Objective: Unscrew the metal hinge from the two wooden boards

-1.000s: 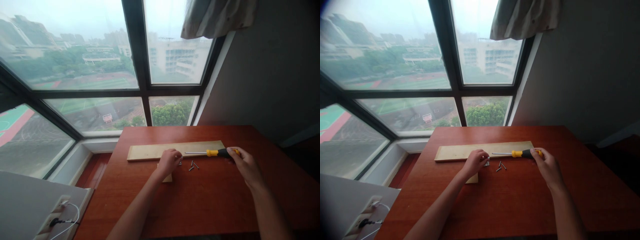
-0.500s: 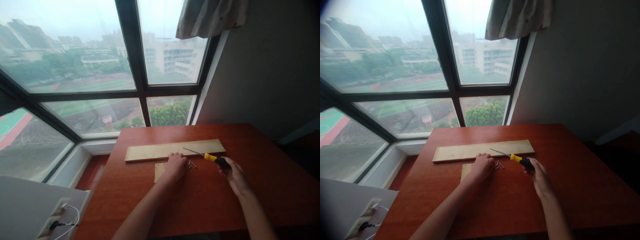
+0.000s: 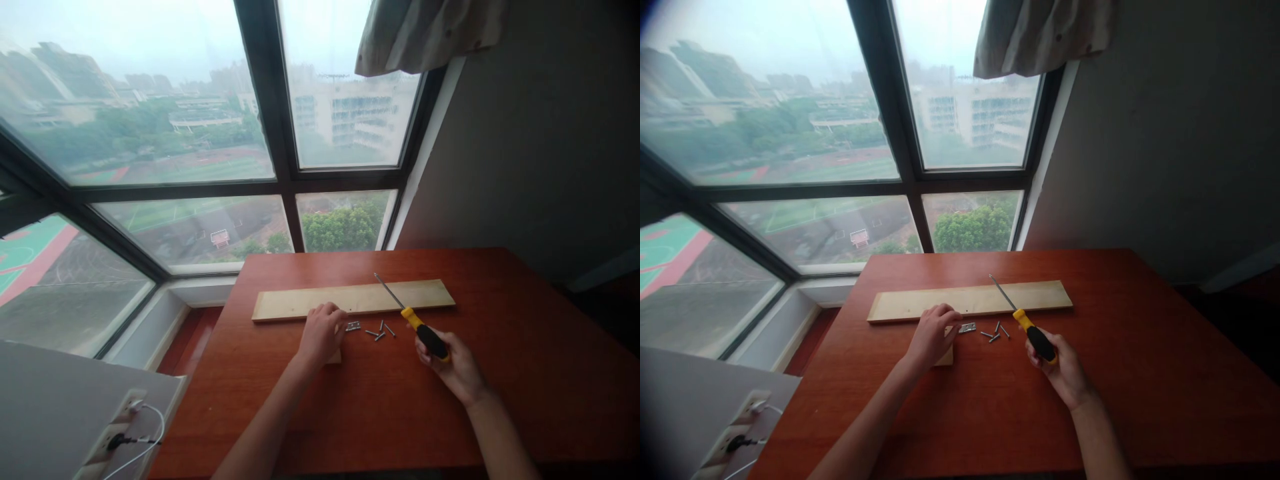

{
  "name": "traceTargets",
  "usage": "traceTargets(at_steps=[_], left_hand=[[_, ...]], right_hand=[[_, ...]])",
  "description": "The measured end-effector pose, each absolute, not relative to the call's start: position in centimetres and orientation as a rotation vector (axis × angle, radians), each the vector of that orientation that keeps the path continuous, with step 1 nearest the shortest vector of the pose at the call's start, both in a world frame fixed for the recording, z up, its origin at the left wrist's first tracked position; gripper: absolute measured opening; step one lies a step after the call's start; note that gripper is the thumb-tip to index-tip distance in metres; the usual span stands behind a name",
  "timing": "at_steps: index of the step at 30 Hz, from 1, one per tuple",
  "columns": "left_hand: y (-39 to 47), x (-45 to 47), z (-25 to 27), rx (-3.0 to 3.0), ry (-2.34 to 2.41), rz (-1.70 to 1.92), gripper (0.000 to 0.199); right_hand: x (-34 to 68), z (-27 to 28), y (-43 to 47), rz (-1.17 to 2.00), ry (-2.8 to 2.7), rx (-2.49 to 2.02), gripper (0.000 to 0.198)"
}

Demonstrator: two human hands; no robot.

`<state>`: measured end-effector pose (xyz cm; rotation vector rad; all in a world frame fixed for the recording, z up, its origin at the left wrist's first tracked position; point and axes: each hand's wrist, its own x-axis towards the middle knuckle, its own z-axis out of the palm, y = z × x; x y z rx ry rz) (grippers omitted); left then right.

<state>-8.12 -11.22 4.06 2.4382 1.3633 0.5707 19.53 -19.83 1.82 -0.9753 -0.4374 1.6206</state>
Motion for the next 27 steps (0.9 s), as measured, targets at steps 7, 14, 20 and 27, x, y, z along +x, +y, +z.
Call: traceTargets(at_steps=[7, 14, 20, 27], left_hand=[[-13.3, -10.6, 3.5, 2.363, 1.4, 0.62, 0.016], [-13.7, -10.5, 3.4, 2.344, 1.443, 0.598, 0.02], [-12.3, -7.8, 3.4, 2.468, 1.436, 0.419, 0.02], [-12.0, -6.7, 2.9, 2.424, 1.409, 0.356, 0.017]], right_hand=[[18.3, 1.5, -18.9, 1.416, -0.662, -1.266, 0.033], [18.0, 0.2, -18.0, 1.16, -0.896, -1.532, 0.034], [17.6, -1.4, -18.2, 1.049, -0.931, -1.575, 0.041], [17.5, -1.6, -18.2, 1.035, -0.972, -1.584, 0.043]])
